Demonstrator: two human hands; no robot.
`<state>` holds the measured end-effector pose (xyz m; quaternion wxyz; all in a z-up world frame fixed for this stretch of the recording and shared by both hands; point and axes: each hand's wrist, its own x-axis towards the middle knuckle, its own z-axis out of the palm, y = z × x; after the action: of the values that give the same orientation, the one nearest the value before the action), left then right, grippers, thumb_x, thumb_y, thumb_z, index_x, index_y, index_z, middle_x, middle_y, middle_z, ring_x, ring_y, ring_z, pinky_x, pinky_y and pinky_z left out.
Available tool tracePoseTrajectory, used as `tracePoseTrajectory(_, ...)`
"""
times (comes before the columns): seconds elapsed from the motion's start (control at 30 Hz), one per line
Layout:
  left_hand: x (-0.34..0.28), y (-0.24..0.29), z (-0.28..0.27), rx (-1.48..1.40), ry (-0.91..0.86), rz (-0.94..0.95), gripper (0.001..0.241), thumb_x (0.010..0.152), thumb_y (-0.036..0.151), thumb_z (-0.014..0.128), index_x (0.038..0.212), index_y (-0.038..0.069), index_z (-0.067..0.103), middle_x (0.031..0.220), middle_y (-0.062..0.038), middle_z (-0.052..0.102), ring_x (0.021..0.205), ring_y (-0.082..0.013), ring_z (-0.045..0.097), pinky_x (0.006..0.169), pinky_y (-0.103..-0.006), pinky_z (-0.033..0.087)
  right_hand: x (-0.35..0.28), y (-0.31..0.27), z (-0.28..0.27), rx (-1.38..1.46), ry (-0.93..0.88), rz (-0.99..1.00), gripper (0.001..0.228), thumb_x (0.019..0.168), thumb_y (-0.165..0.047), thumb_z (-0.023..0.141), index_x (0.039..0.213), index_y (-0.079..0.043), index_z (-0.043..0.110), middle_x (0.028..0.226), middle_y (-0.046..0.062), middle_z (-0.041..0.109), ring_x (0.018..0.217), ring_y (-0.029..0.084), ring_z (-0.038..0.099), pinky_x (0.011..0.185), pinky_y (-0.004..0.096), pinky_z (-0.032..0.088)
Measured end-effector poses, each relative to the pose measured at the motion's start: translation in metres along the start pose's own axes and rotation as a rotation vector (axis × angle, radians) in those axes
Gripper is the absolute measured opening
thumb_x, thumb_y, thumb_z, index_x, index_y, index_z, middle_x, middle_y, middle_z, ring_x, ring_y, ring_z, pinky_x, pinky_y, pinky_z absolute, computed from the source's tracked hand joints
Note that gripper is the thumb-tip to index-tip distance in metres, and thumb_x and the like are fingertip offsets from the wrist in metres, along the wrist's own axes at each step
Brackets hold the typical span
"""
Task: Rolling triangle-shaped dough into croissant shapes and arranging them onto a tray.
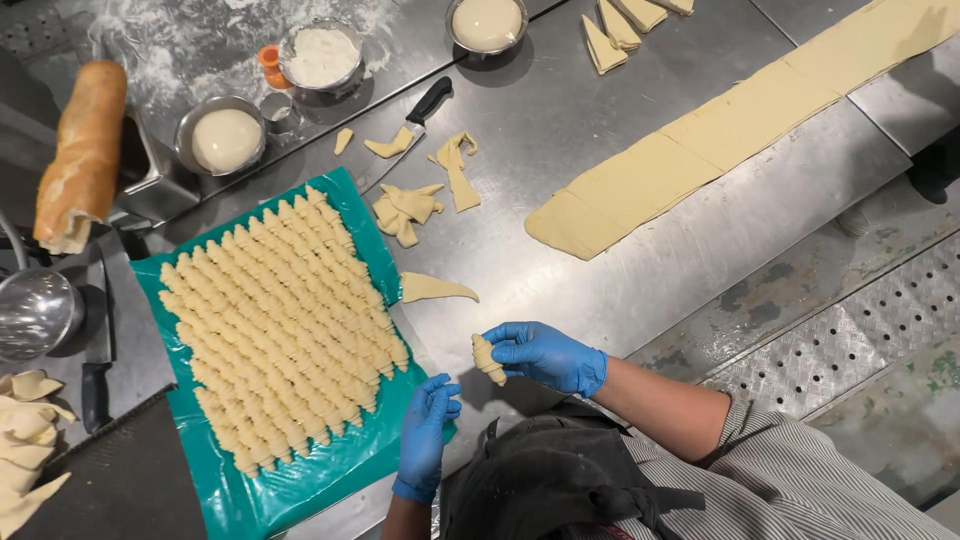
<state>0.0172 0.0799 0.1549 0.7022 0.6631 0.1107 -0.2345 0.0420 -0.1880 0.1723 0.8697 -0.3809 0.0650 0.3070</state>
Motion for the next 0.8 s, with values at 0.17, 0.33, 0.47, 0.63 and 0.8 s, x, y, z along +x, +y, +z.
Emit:
tracePoseTrajectory(0.17, -0.014, 0.010, -0.034, -0.017, -0.034, 0.013, 0.034, 0.101, 0.024, 0.061, 0.127, 0.002, 0.063, 0.105, -0.005, 0.070, 0.086, -0.0121, 0.062, 0.081, -0.0291, 0.051, 0.013, 0.024, 0.028, 0.043, 0.036, 0.005, 0.043, 0.094, -0.015, 0.069, 0.133, 0.002, 0.061, 0.121, 0.013, 0.069, 0.110, 0.021, 0.067, 0.100, 0.036, 0.053)
tracePoseTrajectory(0.33, -0.028, 0.011, -0.072, 0.043, -0.017, -0.013, 0.036, 0.099, 0.025, 0.059, 0.128, 0.005, 0.063, 0.111, -0.006, 0.075, 0.088, -0.0128, 0.064, 0.083, -0.0291, 0.052, 0.025, 0.051, 0.054, 0.050, 0.044, -0.021, 0.042, 0.095, -0.014, 0.069, 0.133, 0.003, 0.061, 0.122, 0.013, 0.069, 0.111, 0.021, 0.067, 0.100, 0.035, 0.052)
tracePoseTrajectory(0.47, -0.036, 0.010, -0.100, 0.062, -0.018, -0.042, 0.036, 0.099, 0.026, 0.058, 0.128, 0.005, 0.063, 0.111, -0.006, 0.075, 0.088, -0.0130, 0.064, 0.083, -0.0293, 0.052, 0.037, 0.079, 0.064, 0.076, 0.049, -0.040, 0.042, 0.095, -0.012, 0.069, 0.133, 0.004, 0.061, 0.121, 0.014, 0.069, 0.110, 0.022, 0.066, 0.099, 0.036, 0.052)
tracePoseTrajectory(0.63, -0.040, 0.004, -0.132, 0.078, -0.051, -0.043, 0.038, 0.099, 0.027, 0.059, 0.128, 0.004, 0.064, 0.112, -0.008, 0.074, 0.090, -0.0138, 0.064, 0.083, -0.0298, 0.052, 0.042, 0.093, 0.092, 0.076, 0.080, -0.045, 0.043, 0.094, -0.013, 0.069, 0.133, 0.003, 0.061, 0.122, 0.013, 0.069, 0.112, 0.021, 0.066, 0.102, 0.035, 0.051)
tracePoseTrajectory(0.8, -0.040, -0.006, -0.153, 0.061, -0.082, -0.040, 0.038, 0.099, 0.027, 0.060, 0.128, 0.003, 0.063, 0.113, -0.009, 0.074, 0.089, -0.0146, 0.064, 0.083, -0.0310, 0.053, 0.047, 0.106, 0.109, 0.084, 0.111, -0.047, 0.043, 0.094, -0.014, 0.069, 0.133, 0.003, 0.061, 0.122, 0.013, 0.070, 0.112, 0.021, 0.067, 0.101, 0.035, 0.052)
